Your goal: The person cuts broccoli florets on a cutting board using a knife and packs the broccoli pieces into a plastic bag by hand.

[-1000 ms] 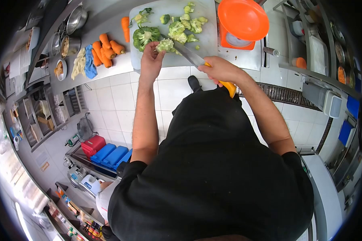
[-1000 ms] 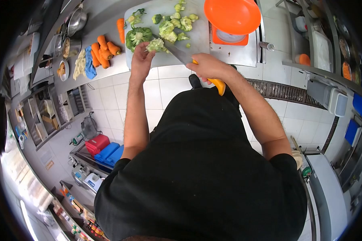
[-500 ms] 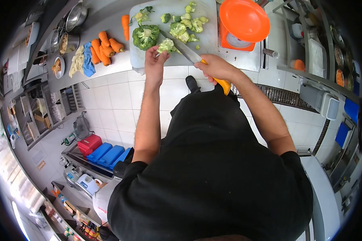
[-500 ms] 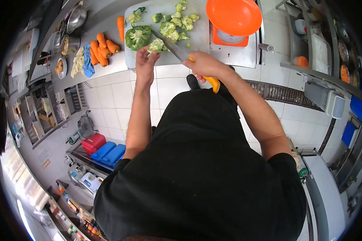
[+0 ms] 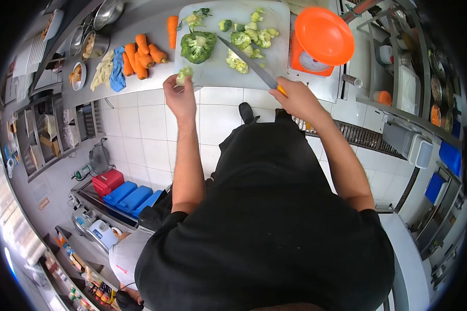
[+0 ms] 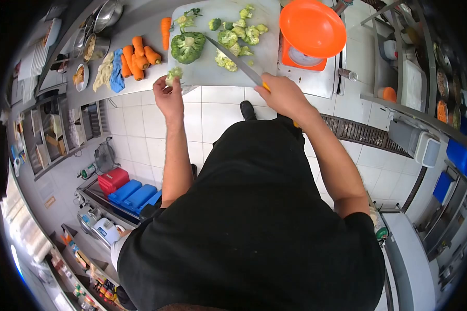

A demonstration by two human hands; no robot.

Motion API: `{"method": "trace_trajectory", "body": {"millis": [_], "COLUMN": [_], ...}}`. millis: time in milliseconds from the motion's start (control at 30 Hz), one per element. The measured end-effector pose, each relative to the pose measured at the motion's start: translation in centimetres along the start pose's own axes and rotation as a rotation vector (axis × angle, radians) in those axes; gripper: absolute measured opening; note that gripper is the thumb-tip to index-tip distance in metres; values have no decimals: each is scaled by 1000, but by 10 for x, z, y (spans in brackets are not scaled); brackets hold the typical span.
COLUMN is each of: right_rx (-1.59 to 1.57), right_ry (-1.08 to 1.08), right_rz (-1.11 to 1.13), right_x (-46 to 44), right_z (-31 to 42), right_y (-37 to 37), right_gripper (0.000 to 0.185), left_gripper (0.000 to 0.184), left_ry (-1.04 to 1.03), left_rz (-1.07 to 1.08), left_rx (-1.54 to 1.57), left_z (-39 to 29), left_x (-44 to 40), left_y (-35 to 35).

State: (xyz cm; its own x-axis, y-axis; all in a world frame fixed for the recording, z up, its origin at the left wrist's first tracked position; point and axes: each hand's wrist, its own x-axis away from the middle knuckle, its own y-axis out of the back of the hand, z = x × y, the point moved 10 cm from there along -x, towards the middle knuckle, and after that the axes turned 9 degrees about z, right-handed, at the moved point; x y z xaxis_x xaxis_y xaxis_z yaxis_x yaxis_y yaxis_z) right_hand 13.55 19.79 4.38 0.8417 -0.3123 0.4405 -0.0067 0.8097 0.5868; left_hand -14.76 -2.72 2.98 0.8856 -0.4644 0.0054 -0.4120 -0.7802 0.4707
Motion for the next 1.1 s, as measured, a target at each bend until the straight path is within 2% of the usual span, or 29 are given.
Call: {"method": "trace_trajectory", "body": {"millis": [67, 167, 200, 300, 333, 433, 467, 567, 633, 767, 933, 1033, 1100], "right_rx": [87, 260, 324, 427, 458, 485, 488, 490, 493, 537, 581, 607, 616], "right_ry": [-22, -65, -82, -125, -110, -114, -101, -73, -68, -54, -73, -87, -107], "right_rz": [-29, -43, -42, -48, -76, -116, -128, -148, -148, -132, -104, -105, -103], "right_x": [20, 42, 48, 57, 60, 63, 63, 61, 59, 56, 53, 54, 55], "right_z": [0, -2, -2, -5, -2, 0, 0, 0, 4, 10, 12, 14, 17], "right_y": [9, 19, 20, 23, 26, 34, 36, 39, 42, 43, 41, 40, 37], "right_gripper": [29, 28, 27, 27, 26, 27, 27, 27, 26, 26, 25, 24, 24], "left_gripper": [41, 47, 50, 54, 57, 55, 52, 48, 41, 38, 31, 27, 26], "left_ry": [-10, -93, -76, -141, -136, -342, -372, -522, -403, -304, -320, -229, -311], "left_rz": [-29, 14, 83, 111, 84, -232, -261, 67, 202, 286, 348, 427, 397], "left_rx": [-342, -489, -470, -490, -529, -624, -663, -487, -352, -277, -298, -306, -346], "left_z": [4, 2, 2, -4, -9, -52, -55, -48, -48, -34, -32, -36, -42], "left_x": [-9, -29, -36, -47, -45, -16, -8, 8, 13, -7, -20, -23, -23], "left_y": [21, 14, 4, -17, -20, -8, -10, -63, -100, -139, -146, -147, -147]}}
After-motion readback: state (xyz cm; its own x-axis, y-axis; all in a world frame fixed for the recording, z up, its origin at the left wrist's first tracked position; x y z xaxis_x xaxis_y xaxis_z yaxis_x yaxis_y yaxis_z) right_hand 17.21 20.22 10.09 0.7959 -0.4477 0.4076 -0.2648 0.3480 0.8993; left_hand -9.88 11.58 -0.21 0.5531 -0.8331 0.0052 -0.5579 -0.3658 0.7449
